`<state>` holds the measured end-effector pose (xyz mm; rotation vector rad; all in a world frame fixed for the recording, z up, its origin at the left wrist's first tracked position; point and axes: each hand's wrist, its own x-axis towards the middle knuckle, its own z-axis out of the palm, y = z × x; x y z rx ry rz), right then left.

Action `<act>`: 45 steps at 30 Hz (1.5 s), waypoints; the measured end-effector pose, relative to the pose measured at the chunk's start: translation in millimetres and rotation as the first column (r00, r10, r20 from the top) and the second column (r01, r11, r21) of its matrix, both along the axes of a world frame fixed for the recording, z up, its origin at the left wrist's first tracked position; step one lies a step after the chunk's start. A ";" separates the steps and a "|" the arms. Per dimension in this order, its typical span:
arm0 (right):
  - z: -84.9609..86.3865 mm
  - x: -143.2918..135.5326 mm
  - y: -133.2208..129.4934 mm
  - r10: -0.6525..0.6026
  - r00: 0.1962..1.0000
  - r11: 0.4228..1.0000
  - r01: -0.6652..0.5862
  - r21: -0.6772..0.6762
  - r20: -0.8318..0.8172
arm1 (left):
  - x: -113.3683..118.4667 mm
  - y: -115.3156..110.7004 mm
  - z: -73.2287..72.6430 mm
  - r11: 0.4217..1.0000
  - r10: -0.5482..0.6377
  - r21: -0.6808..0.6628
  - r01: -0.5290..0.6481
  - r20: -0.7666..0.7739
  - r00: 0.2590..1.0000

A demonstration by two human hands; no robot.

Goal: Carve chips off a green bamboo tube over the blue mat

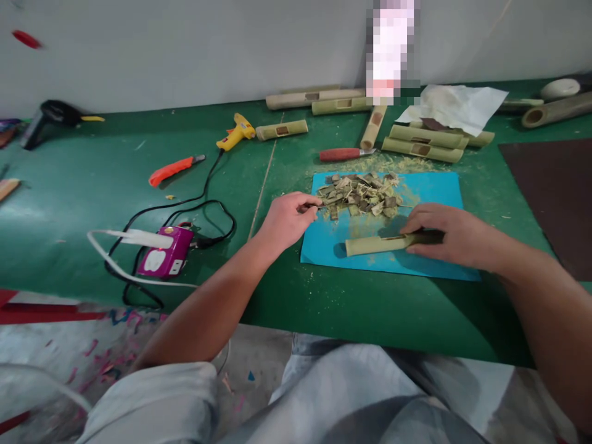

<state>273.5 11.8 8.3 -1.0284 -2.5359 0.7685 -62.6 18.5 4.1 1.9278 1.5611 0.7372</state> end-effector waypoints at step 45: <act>-3.7 -29.3 -11.6 -0.106 0.993 0.984 0.113 0.135 -0.055 | 4.2 -19.7 14.6 0.790 -0.604 0.103 0.605 -0.046 0.796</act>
